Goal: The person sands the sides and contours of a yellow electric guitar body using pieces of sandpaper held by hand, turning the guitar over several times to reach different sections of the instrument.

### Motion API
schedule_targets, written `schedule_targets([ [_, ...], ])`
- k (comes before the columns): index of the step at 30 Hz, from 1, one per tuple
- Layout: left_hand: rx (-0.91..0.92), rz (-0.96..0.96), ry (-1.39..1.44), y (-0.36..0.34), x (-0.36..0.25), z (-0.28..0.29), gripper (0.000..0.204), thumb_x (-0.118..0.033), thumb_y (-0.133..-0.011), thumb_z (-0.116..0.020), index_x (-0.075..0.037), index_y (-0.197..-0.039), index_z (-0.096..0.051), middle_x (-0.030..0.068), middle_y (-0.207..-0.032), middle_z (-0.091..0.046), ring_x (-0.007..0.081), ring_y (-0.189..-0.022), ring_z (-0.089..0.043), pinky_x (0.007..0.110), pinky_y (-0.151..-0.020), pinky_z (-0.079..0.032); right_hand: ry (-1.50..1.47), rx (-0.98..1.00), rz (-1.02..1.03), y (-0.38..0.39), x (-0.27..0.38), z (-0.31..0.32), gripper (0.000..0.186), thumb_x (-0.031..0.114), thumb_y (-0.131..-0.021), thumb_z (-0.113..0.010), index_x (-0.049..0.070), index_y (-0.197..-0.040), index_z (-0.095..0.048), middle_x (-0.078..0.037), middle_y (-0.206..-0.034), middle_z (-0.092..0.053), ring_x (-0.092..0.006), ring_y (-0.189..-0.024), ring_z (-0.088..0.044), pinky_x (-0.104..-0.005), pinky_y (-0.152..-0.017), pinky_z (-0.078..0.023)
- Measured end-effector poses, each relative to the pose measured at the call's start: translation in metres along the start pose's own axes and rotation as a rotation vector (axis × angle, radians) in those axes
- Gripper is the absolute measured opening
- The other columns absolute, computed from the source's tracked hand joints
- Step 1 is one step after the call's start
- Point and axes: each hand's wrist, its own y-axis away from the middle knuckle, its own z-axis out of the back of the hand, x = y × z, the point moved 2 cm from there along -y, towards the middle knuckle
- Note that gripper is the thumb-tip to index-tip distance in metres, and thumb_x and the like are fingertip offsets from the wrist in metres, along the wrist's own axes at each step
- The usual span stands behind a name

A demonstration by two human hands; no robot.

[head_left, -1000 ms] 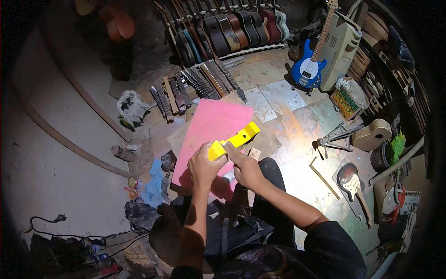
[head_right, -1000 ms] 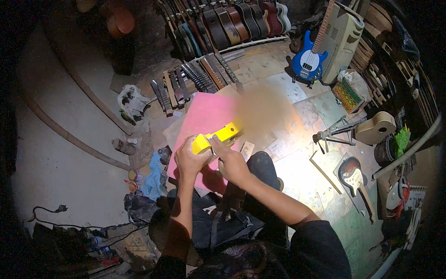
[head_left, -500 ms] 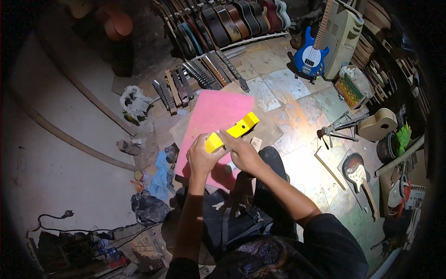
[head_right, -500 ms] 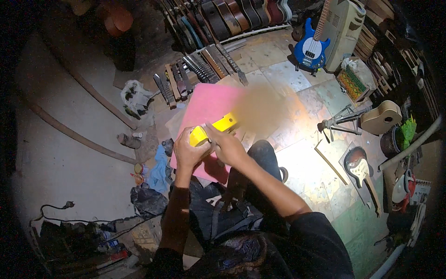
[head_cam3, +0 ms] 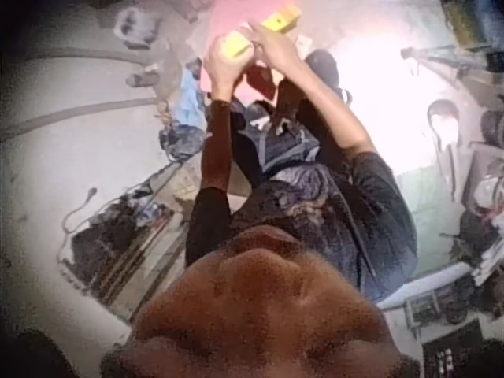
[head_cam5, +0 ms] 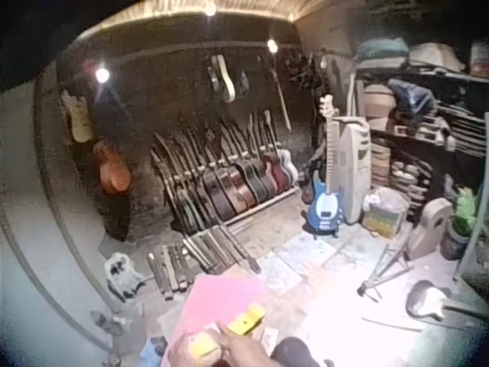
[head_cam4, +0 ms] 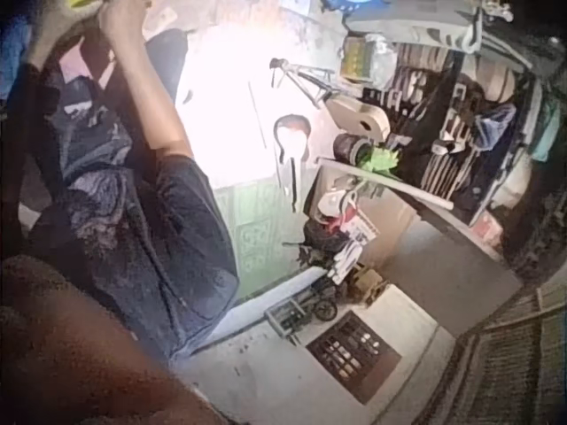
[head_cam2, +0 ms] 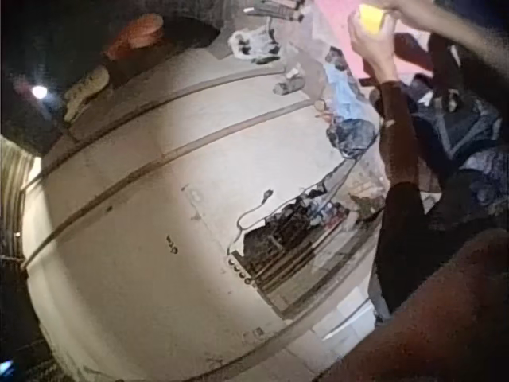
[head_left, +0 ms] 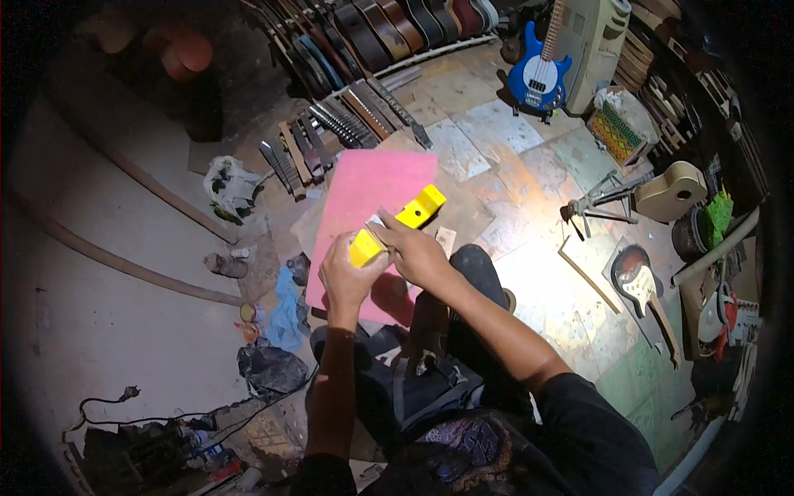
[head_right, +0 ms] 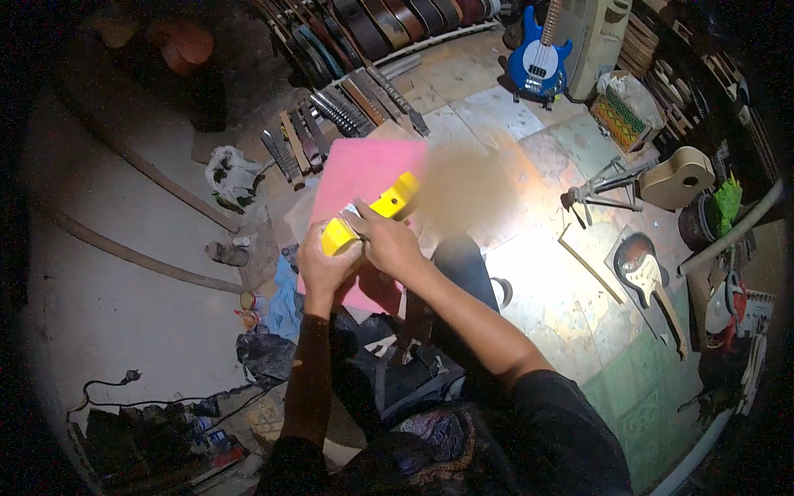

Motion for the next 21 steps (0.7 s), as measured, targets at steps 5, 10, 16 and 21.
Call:
schedule_targets([
  [5,-0.016,-0.03,-0.051,0.004,0.016,-0.002,0.056,-0.034,-0.067,-0.092,-0.006,-0.11,-0.069,0.0149,-0.098,-0.074,0.036,-0.089,-0.073,0.044,-0.078,-0.058,-0.1,-0.105,0.153,0.032,-0.019,-0.008,0.047,-0.001,-0.089,-0.054,0.007,-0.133,-0.067,-0.022,-0.143,-0.059,-0.0402,-0.115,-0.067,-0.0478,-0.096,-0.054],
  [10,0.017,0.071,-0.044,0.001,0.005,-0.003,0.055,-0.033,-0.068,-0.092,-0.005,-0.109,-0.069,0.0179,-0.101,-0.075,0.0347,-0.092,-0.075,0.042,-0.082,-0.058,0.149,-0.062,-0.172,0.026,-0.026,-0.007,0.07,-0.003,-0.087,-0.05,0.021,-0.153,-0.05,-0.017,-0.139,-0.063,-0.041,-0.103,-0.07,-0.0496,-0.083,-0.059],
  [16,0.027,0.034,-0.059,-0.004,0.003,-0.002,0.056,-0.034,-0.069,-0.091,-0.005,-0.111,-0.067,0.0179,-0.102,-0.074,0.0364,-0.095,-0.073,0.043,-0.084,-0.058,0.04,-0.124,-0.106,0.02,-0.047,0.008,0.076,-0.002,-0.086,-0.053,0.021,-0.157,-0.042,-0.014,-0.154,-0.051,-0.0419,-0.1,-0.071,-0.049,-0.079,-0.06],
  [21,0.12,0.004,0.033,-0.022,0.006,0.007,0.05,-0.029,-0.074,-0.084,-0.004,-0.115,-0.067,0.0183,-0.102,-0.074,0.0349,-0.095,-0.073,0.042,-0.085,-0.057,0.077,-0.013,0.098,0.029,-0.013,-0.003,0.07,0.0,-0.09,-0.052,0.021,-0.156,-0.043,-0.013,-0.162,-0.041,-0.0416,-0.107,-0.069,-0.0484,-0.083,-0.06],
])
